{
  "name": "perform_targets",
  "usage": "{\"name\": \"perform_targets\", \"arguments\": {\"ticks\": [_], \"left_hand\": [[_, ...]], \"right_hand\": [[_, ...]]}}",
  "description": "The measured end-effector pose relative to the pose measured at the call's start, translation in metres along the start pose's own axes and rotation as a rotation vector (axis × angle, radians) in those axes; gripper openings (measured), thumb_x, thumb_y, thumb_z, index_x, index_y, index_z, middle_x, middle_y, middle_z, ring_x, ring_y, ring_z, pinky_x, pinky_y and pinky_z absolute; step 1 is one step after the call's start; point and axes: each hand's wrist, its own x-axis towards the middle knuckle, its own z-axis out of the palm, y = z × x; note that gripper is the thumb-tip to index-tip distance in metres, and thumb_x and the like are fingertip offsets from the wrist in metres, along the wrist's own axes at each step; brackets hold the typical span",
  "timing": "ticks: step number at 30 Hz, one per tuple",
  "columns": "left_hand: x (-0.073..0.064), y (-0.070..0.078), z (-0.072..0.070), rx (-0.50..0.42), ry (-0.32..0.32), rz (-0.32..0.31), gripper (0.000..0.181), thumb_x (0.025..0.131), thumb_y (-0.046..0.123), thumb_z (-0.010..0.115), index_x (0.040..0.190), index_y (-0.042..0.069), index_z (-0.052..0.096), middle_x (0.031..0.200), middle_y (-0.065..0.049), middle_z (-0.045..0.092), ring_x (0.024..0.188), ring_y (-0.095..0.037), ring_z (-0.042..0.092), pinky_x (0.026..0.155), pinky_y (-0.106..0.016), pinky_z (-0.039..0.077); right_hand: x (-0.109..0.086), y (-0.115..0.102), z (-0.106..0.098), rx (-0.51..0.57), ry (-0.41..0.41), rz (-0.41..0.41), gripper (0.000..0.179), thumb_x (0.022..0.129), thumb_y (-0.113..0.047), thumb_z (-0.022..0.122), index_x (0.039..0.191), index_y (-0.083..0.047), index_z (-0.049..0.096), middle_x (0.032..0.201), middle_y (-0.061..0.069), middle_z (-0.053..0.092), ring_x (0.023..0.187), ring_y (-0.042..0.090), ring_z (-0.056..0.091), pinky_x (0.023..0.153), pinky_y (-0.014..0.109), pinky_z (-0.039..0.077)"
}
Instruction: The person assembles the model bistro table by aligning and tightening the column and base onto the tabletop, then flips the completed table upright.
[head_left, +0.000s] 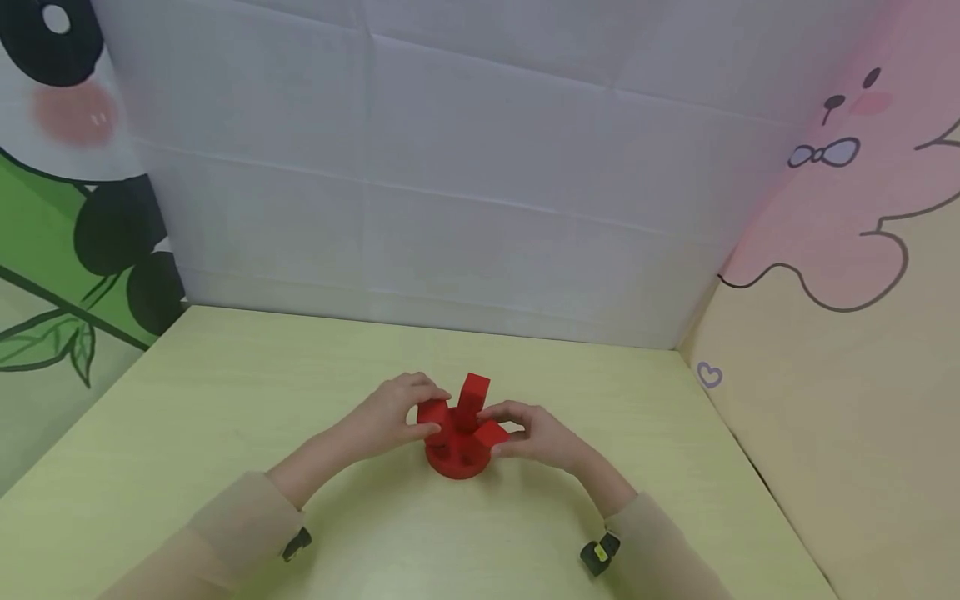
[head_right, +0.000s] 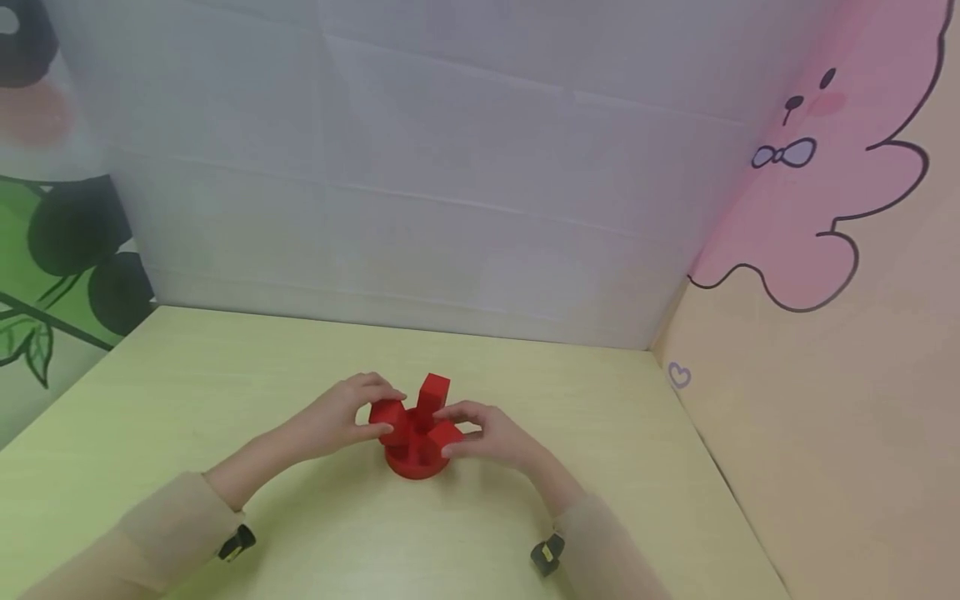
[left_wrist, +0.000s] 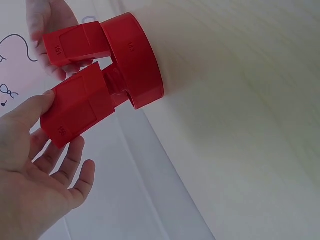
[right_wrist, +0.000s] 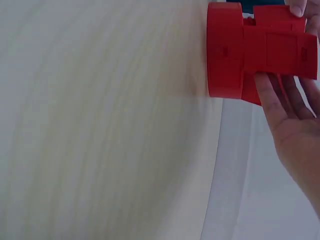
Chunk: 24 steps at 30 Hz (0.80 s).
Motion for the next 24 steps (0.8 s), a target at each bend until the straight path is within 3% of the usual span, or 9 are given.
{"name": "perform_targets", "arguments": {"ticks": [6, 11, 16, 24], "left_hand": [[0.003, 0.000, 0.007, 0.023, 0.002, 0.005, 0.042, 0.074, 0.026, 0.071, 0.113, 0.015, 0.060, 0.103, 0.005, 0.056, 0.095, -0.011, 0.050, 0.075, -0.026, 0.047], [0.004, 0.000, 0.010, -0.018, 0.011, -0.014, 0.043, 0.074, 0.027, 0.072, 0.113, 0.015, 0.059, 0.102, 0.007, 0.056, 0.094, -0.009, 0.050, 0.076, -0.026, 0.047], [0.003, -0.002, 0.010, -0.045, 0.011, 0.002, 0.042, 0.074, 0.027, 0.072, 0.112, 0.015, 0.060, 0.102, 0.008, 0.056, 0.096, -0.010, 0.050, 0.080, -0.030, 0.046], [-0.001, -0.007, 0.008, -0.056, -0.012, 0.023, 0.040, 0.075, 0.024, 0.071, 0.114, 0.019, 0.059, 0.107, 0.006, 0.056, 0.101, -0.013, 0.049, 0.082, -0.037, 0.043]], "right_hand": [[-0.011, -0.027, 0.021, -0.041, 0.182, 0.042, 0.052, 0.075, -0.017, 0.071, 0.120, -0.005, 0.049, 0.113, 0.006, 0.055, 0.102, 0.022, 0.054, 0.078, 0.025, 0.050], [-0.010, -0.023, 0.030, -0.119, 0.310, 0.097, 0.053, 0.073, -0.023, 0.073, 0.116, -0.004, 0.049, 0.102, 0.004, 0.058, 0.092, 0.020, 0.058, 0.071, 0.022, 0.051], [-0.007, -0.011, 0.033, -0.166, 0.365, 0.088, 0.047, 0.072, -0.032, 0.073, 0.108, -0.011, 0.053, 0.097, 0.000, 0.059, 0.089, 0.014, 0.057, 0.069, 0.019, 0.051], [-0.009, -0.012, 0.034, -0.171, 0.407, 0.065, 0.042, 0.071, -0.035, 0.073, 0.102, -0.013, 0.056, 0.093, -0.002, 0.060, 0.085, 0.011, 0.059, 0.067, 0.020, 0.052]]}}
